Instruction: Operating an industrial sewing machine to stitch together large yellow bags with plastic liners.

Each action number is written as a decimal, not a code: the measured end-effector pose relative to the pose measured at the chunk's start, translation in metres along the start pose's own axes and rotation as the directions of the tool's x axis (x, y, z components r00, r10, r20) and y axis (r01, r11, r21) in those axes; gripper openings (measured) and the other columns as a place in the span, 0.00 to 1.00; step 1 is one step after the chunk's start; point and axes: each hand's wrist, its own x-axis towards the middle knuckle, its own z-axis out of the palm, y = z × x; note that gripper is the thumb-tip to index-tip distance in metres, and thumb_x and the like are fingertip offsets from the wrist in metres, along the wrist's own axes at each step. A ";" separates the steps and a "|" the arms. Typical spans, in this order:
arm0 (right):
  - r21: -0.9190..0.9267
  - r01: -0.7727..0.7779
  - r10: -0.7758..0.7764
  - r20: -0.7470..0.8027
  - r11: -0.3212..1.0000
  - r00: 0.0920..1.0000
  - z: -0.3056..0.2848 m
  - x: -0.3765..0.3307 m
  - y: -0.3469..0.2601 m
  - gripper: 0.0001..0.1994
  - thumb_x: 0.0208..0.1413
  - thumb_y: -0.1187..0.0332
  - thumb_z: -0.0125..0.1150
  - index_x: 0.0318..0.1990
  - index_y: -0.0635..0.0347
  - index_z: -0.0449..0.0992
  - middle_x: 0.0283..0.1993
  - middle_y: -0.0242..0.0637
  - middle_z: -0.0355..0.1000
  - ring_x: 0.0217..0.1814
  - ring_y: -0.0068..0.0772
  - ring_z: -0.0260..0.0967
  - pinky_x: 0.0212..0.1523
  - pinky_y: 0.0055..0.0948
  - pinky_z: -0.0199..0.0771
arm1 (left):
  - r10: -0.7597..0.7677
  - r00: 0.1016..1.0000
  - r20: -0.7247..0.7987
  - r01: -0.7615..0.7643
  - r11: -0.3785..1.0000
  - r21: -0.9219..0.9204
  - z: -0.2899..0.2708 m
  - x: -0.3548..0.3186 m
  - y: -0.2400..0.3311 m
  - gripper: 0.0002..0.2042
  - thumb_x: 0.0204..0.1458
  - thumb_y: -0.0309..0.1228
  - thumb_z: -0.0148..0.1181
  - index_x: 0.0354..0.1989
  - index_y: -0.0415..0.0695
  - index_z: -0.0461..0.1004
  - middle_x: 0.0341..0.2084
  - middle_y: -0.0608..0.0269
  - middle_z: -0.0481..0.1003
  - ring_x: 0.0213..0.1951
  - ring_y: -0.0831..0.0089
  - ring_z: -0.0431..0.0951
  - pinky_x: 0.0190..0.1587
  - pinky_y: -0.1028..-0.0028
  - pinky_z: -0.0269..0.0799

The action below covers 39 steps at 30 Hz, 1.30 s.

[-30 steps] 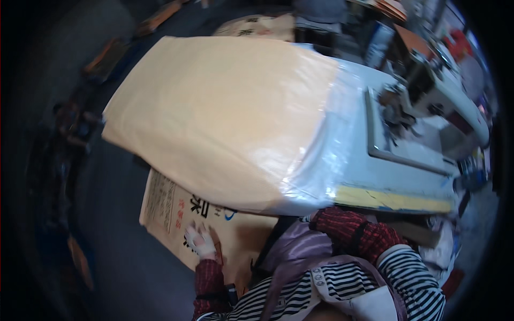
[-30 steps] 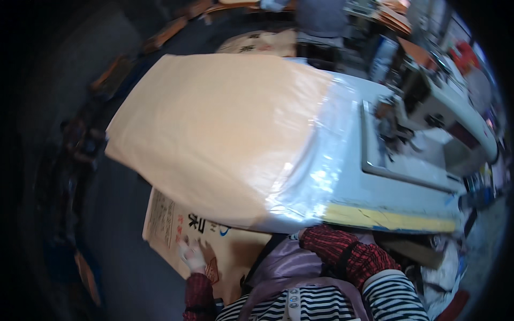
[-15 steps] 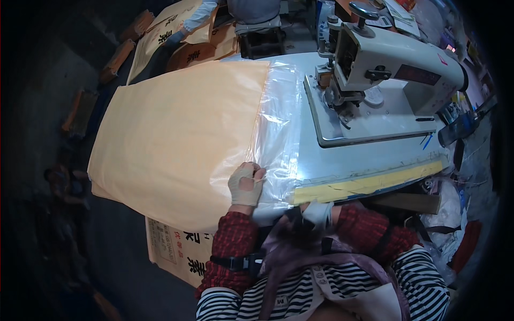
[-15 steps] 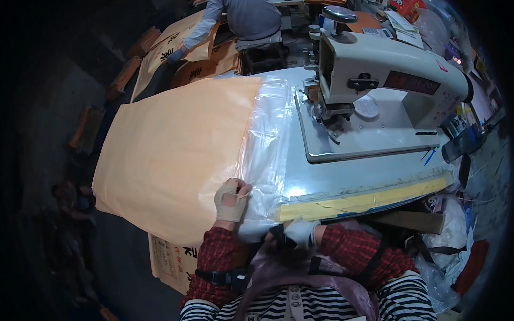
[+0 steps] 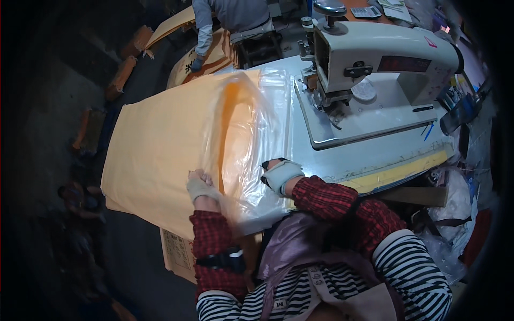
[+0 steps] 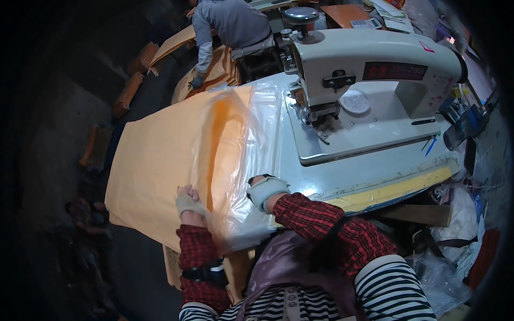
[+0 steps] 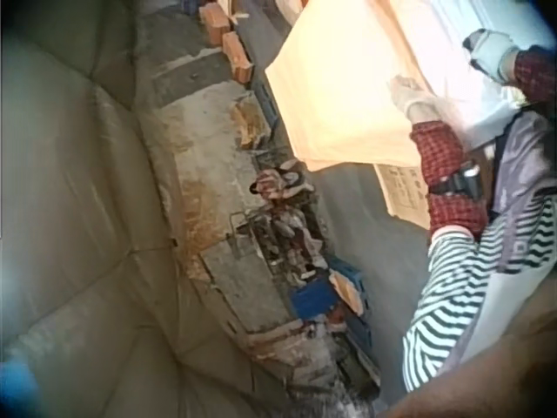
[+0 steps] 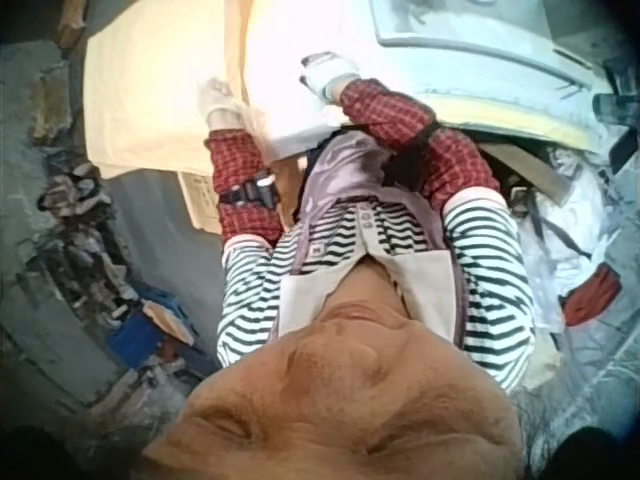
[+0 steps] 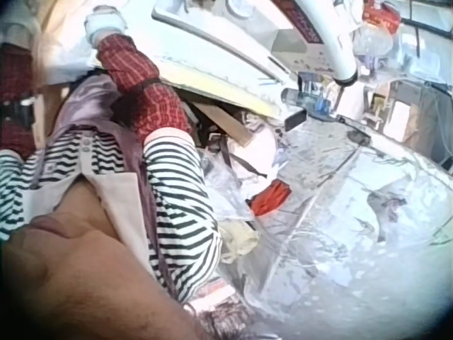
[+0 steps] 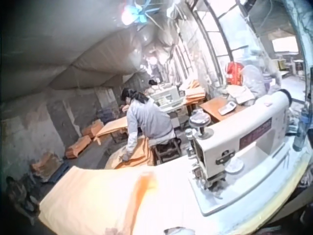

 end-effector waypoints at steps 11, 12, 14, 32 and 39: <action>0.035 0.709 -0.693 -0.185 0.704 0.697 0.030 -0.073 -0.086 0.19 0.48 0.54 0.51 0.40 0.60 0.71 0.44 0.50 0.70 0.44 0.50 0.70 0.47 0.44 0.68 | 0.334 0.736 0.589 -0.670 0.482 0.565 -0.014 -0.142 0.081 0.07 0.53 0.32 0.53 0.28 0.41 0.67 0.14 0.70 0.63 0.14 0.80 0.62 0.18 0.79 0.60; -0.008 0.781 -0.737 -0.336 0.624 0.586 0.062 -0.068 -0.082 0.19 0.48 0.53 0.50 0.40 0.59 0.71 0.42 0.51 0.71 0.43 0.52 0.70 0.46 0.46 0.68 | 0.336 0.727 0.599 -0.680 0.480 0.555 -0.017 -0.157 0.093 0.07 0.53 0.32 0.53 0.28 0.41 0.67 0.14 0.70 0.63 0.14 0.80 0.62 0.18 0.79 0.60; 0.059 0.514 -0.516 0.035 0.856 0.856 0.025 -0.061 -0.067 0.16 0.49 0.53 0.47 0.35 0.56 0.70 0.31 0.49 0.73 0.32 0.53 0.72 0.38 0.50 0.70 | 0.418 0.661 0.624 -0.746 0.274 0.607 -0.036 -0.188 0.119 0.06 0.50 0.28 0.58 0.29 0.41 0.69 0.18 0.69 0.65 0.20 0.83 0.63 0.22 0.81 0.59; 0.031 0.434 -0.106 -0.952 0.900 0.288 -0.087 -0.026 0.034 0.10 0.43 0.72 0.57 0.36 0.61 0.70 0.33 0.41 0.67 0.37 0.42 0.67 0.41 0.34 0.67 | 0.834 0.344 0.433 -0.698 -0.081 0.711 -0.081 -0.164 0.151 0.07 0.56 0.28 0.52 0.28 0.37 0.68 0.21 0.62 0.66 0.24 0.73 0.65 0.31 0.76 0.63; 0.077 0.497 -0.455 -0.304 0.864 0.837 0.015 -0.017 -0.007 0.13 0.53 0.61 0.48 0.42 0.53 0.73 0.39 0.43 0.73 0.40 0.44 0.71 0.45 0.36 0.68 | 0.860 0.395 0.322 -0.665 0.026 0.746 -0.093 -0.171 0.157 0.07 0.56 0.28 0.50 0.31 0.37 0.69 0.25 0.61 0.68 0.26 0.73 0.67 0.32 0.77 0.64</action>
